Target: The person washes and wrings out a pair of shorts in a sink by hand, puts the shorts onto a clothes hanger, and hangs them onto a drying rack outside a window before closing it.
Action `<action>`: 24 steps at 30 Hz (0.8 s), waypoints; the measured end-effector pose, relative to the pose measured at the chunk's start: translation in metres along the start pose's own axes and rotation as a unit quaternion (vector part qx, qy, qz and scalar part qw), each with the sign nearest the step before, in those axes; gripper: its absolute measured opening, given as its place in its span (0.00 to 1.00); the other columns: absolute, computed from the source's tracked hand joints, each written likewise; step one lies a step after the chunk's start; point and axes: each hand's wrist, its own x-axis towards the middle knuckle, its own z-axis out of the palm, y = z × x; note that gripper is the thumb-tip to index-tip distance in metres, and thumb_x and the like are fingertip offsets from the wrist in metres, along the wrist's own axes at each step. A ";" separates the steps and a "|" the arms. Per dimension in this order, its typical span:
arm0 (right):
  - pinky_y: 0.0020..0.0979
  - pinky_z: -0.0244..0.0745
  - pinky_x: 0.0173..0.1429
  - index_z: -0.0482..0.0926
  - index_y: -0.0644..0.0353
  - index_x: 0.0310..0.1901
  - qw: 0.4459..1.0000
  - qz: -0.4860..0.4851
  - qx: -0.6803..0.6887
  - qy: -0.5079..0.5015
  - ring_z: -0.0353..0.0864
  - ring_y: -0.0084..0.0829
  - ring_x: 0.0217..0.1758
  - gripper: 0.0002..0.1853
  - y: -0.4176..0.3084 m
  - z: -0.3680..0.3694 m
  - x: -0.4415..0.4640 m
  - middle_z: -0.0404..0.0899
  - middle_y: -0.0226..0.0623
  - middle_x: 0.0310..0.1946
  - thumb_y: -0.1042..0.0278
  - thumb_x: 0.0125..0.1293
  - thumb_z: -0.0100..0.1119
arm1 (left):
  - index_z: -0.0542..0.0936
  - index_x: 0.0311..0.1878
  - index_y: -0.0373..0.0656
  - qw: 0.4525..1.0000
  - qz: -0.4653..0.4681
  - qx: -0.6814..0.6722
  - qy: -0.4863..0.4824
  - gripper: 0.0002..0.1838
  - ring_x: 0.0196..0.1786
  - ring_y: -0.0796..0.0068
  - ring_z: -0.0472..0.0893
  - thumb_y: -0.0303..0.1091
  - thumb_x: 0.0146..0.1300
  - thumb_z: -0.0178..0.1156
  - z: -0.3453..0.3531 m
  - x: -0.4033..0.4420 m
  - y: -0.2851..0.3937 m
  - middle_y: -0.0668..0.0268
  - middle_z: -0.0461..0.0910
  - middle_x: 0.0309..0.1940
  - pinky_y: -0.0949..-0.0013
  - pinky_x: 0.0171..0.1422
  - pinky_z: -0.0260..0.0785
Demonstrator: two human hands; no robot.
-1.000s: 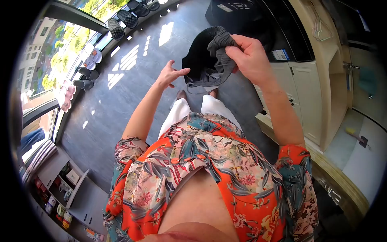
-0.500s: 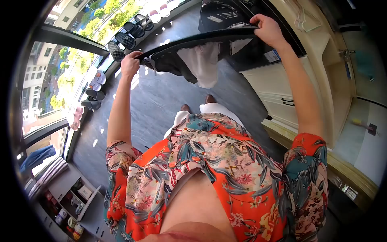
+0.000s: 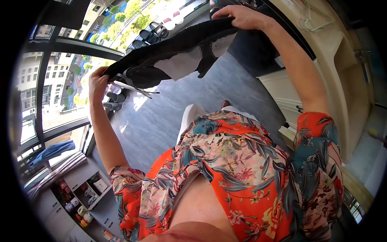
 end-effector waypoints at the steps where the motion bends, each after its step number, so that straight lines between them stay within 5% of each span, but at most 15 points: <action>1: 0.24 0.67 0.56 0.76 0.60 0.49 0.997 0.037 0.038 -0.050 0.78 0.26 0.44 0.27 -0.003 -0.002 0.003 0.79 0.34 0.34 0.90 0.46 0.41 | 0.82 0.41 0.39 1.000 -0.003 -0.012 -0.016 0.16 0.20 0.83 0.72 0.20 0.50 0.50 0.000 0.005 -0.005 0.66 0.79 0.22 0.79 0.25 0.62; 2: 0.23 0.63 0.61 0.75 0.61 0.51 0.990 0.073 0.072 -0.100 0.77 0.25 0.47 0.30 -0.013 0.006 0.012 0.79 0.34 0.34 0.93 0.44 0.38 | 0.82 0.41 0.39 0.999 -0.005 -0.026 -0.031 0.16 0.20 0.84 0.72 0.21 0.50 0.51 -0.006 0.012 -0.020 0.67 0.79 0.22 0.79 0.24 0.62; 3: 0.21 0.71 0.48 0.77 0.61 0.48 0.991 0.064 0.065 -0.101 0.77 0.22 0.39 0.28 -0.004 0.007 0.015 0.78 0.32 0.34 0.90 0.44 0.38 | 0.82 0.42 0.39 0.998 -0.006 -0.040 -0.047 0.15 0.19 0.84 0.71 0.21 0.51 0.52 -0.003 0.017 -0.023 0.67 0.79 0.22 0.79 0.23 0.61; 6: 0.19 0.70 0.32 0.77 0.60 0.47 0.977 0.196 0.017 -0.083 0.75 0.18 0.31 0.25 -0.006 -0.019 0.011 0.78 0.30 0.34 0.86 0.46 0.41 | 0.82 0.43 0.40 0.995 -0.027 0.064 -0.072 0.13 0.19 0.86 0.70 0.23 0.53 0.55 0.015 0.017 0.001 0.68 0.78 0.21 0.80 0.23 0.59; 7: 0.17 0.63 0.22 0.77 0.59 0.46 0.981 0.190 0.025 -0.044 0.72 0.14 0.26 0.22 0.002 -0.025 0.009 0.78 0.29 0.32 0.82 0.47 0.44 | 0.82 0.44 0.42 0.990 -0.053 0.101 -0.082 0.13 0.21 0.80 0.74 0.25 0.54 0.57 0.016 0.016 0.018 0.67 0.80 0.21 0.76 0.27 0.63; 8: 0.18 0.64 0.22 0.75 0.57 0.48 0.986 0.163 -0.019 0.013 0.72 0.16 0.25 0.18 0.007 -0.032 0.010 0.78 0.30 0.32 0.75 0.54 0.49 | 0.82 0.44 0.43 0.985 -0.020 0.154 -0.071 0.14 0.23 0.77 0.75 0.25 0.53 0.57 0.012 0.020 0.023 0.67 0.80 0.23 0.74 0.30 0.65; 10: 0.32 0.72 0.35 0.79 0.59 0.39 0.952 0.178 -0.195 0.157 0.78 0.28 0.30 0.14 -0.040 -0.047 0.013 0.81 0.37 0.28 0.69 0.48 0.57 | 0.82 0.44 0.45 0.966 0.040 0.252 -0.043 0.14 0.29 0.70 0.79 0.26 0.53 0.58 -0.003 0.025 0.020 0.66 0.82 0.26 0.69 0.35 0.69; 11: 0.26 0.70 0.29 0.76 0.56 0.44 0.945 0.268 -0.083 0.168 0.77 0.24 0.28 0.15 -0.036 -0.040 0.016 0.80 0.35 0.30 0.65 0.55 0.54 | 0.82 0.42 0.46 0.933 0.088 0.346 -0.050 0.13 0.39 0.60 0.79 0.26 0.51 0.58 -0.004 0.024 0.035 0.63 0.82 0.34 0.62 0.46 0.69; 12: 0.20 0.68 0.23 0.73 0.53 0.49 0.918 0.353 0.030 0.178 0.77 0.20 0.26 0.15 -0.029 -0.025 0.013 0.78 0.32 0.32 0.62 0.61 0.52 | 0.80 0.45 0.45 0.876 0.265 0.403 -0.017 0.16 0.43 0.59 0.78 0.24 0.49 0.58 0.004 0.028 0.028 0.60 0.81 0.38 0.61 0.49 0.69; 13: 0.25 0.73 0.27 0.72 0.51 0.50 0.886 0.386 0.209 0.149 0.82 0.30 0.30 0.19 -0.023 0.001 0.013 0.80 0.37 0.33 0.48 0.63 0.53 | 0.78 0.49 0.44 0.887 0.265 0.372 -0.064 0.21 0.43 0.54 0.78 0.24 0.48 0.58 0.022 0.035 0.028 0.56 0.80 0.39 0.60 0.51 0.69; 15: 0.46 0.78 0.34 0.74 0.58 0.49 0.762 0.361 0.513 0.160 0.84 0.43 0.34 0.14 0.023 0.067 0.032 0.82 0.43 0.38 0.61 0.65 0.52 | 0.78 0.48 0.47 0.916 0.180 0.218 -0.286 0.22 0.41 0.51 0.79 0.29 0.44 0.60 0.077 0.064 0.002 0.53 0.80 0.34 0.58 0.49 0.70; 18: 0.40 0.79 0.33 0.77 0.59 0.42 0.739 0.339 0.521 0.260 0.83 0.39 0.30 0.08 0.045 0.095 -0.024 0.81 0.39 0.35 0.70 0.61 0.55 | 0.82 0.40 0.45 0.948 0.080 0.186 -0.246 0.13 0.33 0.59 0.81 0.35 0.50 0.60 0.142 0.033 -0.022 0.55 0.81 0.28 0.62 0.42 0.72; 20: 0.36 0.79 0.32 0.77 0.59 0.39 0.736 0.346 0.509 0.282 0.81 0.34 0.28 0.07 0.060 0.072 -0.044 0.80 0.36 0.33 0.70 0.60 0.55 | 0.80 0.40 0.37 0.983 -0.049 -0.032 -0.173 0.11 0.28 0.67 0.82 0.31 0.54 0.57 0.126 0.053 -0.046 0.56 0.81 0.28 0.65 0.34 0.75; 21: 0.35 0.78 0.34 0.77 0.58 0.38 0.725 0.326 0.531 0.294 0.80 0.31 0.30 0.06 0.058 0.058 -0.053 0.80 0.35 0.32 0.69 0.59 0.56 | 0.77 0.42 0.31 0.946 -0.130 -0.240 -0.176 0.11 0.27 0.69 0.82 0.26 0.58 0.53 0.108 0.041 -0.015 0.56 0.80 0.29 0.68 0.28 0.77; 24: 0.35 0.74 0.40 0.78 0.57 0.39 0.673 0.293 0.534 0.420 0.80 0.31 0.34 0.10 0.049 0.062 -0.053 0.81 0.33 0.33 0.65 0.56 0.60 | 0.74 0.42 0.31 0.905 -0.132 -0.362 -0.183 0.09 0.27 0.66 0.83 0.24 0.59 0.52 0.105 0.032 0.014 0.57 0.79 0.31 0.67 0.29 0.80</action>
